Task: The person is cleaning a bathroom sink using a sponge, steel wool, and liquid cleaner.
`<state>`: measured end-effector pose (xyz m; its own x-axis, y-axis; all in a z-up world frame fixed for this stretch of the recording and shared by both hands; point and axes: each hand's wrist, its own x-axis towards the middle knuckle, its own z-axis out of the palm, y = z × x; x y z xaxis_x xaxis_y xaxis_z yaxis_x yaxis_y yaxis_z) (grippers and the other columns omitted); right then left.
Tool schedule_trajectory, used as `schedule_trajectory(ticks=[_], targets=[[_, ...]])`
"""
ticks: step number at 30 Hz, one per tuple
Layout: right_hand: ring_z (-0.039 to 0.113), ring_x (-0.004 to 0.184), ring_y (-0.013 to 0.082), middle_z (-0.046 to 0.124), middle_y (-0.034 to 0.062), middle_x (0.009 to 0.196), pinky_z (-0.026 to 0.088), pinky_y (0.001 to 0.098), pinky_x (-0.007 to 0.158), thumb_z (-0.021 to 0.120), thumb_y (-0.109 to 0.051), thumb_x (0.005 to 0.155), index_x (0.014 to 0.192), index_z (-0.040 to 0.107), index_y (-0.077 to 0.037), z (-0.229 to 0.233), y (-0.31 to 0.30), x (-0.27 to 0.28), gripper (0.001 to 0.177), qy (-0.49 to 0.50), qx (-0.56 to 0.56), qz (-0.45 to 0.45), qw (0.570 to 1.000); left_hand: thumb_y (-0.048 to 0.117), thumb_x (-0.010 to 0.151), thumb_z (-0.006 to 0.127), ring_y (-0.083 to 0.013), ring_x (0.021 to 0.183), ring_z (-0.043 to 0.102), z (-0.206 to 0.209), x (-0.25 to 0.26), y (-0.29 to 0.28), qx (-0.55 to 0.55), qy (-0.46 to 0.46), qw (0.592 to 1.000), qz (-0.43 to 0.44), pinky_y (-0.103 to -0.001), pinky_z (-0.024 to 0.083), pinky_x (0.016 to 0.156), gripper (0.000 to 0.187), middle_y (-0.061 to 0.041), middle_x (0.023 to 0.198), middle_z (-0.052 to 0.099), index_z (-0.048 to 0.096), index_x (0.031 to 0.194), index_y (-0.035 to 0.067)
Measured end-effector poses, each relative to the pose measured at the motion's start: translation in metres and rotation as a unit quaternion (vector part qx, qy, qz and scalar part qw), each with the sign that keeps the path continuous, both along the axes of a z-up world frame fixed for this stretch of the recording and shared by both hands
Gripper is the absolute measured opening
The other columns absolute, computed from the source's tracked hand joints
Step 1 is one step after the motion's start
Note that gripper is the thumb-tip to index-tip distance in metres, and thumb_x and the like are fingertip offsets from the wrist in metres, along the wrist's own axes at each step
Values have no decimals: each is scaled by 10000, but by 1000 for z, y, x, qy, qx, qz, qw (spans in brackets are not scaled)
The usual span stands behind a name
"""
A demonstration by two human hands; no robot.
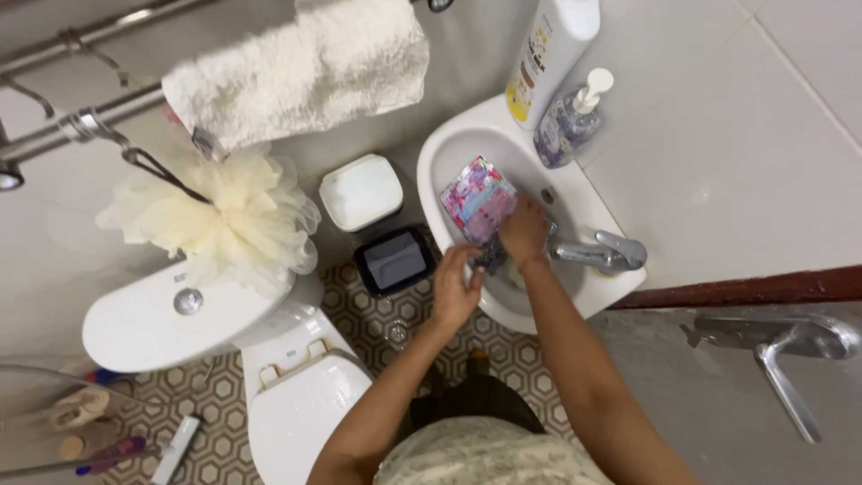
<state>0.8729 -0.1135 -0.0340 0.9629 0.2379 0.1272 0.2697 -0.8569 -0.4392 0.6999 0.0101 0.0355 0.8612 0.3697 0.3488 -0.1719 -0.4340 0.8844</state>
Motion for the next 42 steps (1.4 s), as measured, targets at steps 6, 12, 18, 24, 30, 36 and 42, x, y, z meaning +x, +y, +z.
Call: schedule_trajectory(ticks=[6, 12, 18, 24, 30, 36, 42], targets=[[396, 1364, 402, 483, 203, 1434, 300, 665, 1058, 712, -339, 797, 1408, 464, -38, 3, 10, 28, 725, 174, -254, -85, 948, -43, 841, 702, -370, 1114, 667, 12, -26, 27, -22, 36, 998, 49, -418, 539, 969, 291, -184, 1222, 647, 655, 1121, 17], [708, 1084, 386, 742, 208, 1141, 565, 497, 933, 670, -258, 924, 1084, 759, -77, 31, 29, 45, 257, 134, -194, -33, 971, -54, 842, 696, -376, 1107, 665, 4, -22, 26, -13, 18, 996, 85, -425, 543, 945, 289, -182, 1227, 656, 660, 1118, 21], [717, 935, 385, 740, 190, 1016, 582, 487, 832, 683, -77, 802, 1032, 805, -130, 141, 20, 54, 265, -97, -50, 63, 992, -45, 826, 683, -372, 1026, 660, 12, -1, 20, -39, 34, 996, 68, -439, 535, 902, 310, -165, 1212, 646, 646, 1125, 30], [682, 938, 384, 709, 160, 997, 555, 522, 760, 682, -17, 818, 1073, 821, -158, 252, -21, 38, 323, -182, -121, 134, 967, -66, 790, 708, -389, 1119, 640, 4, 20, 7, 23, -33, 998, 42, -461, 508, 964, 331, -175, 1156, 651, 640, 1099, 28], [666, 945, 340, 700, 118, 1010, 559, 463, 754, 661, -21, 807, 1038, 828, -178, 315, -62, 26, 326, -209, -222, 130, 943, -48, 813, 710, -393, 1057, 638, 7, 41, -7, 4, -28, 1000, 10, -468, 510, 899, 323, -174, 1151, 638, 631, 1114, 35], [682, 913, 284, 718, 78, 948, 540, 419, 701, 631, -143, 866, 853, 802, -124, 284, -93, 52, 173, -203, -413, 74, 885, -21, 832, 703, -395, 1049, 629, 17, 55, -31, 4, -29, 999, -39, -478, 516, 888, 310, -177, 1147, 625, 636, 1126, 51], [696, 910, 293, 764, 117, 918, 469, 436, 831, 576, -145, 913, 860, 800, -133, 231, -125, 76, 230, -109, -446, 70, 886, 52, 820, 737, -383, 1094, 608, 0, 64, -41, 43, 58, 996, -56, -502, 489, 930, 348, -156, 1153, 632, 636, 1151, 85]])
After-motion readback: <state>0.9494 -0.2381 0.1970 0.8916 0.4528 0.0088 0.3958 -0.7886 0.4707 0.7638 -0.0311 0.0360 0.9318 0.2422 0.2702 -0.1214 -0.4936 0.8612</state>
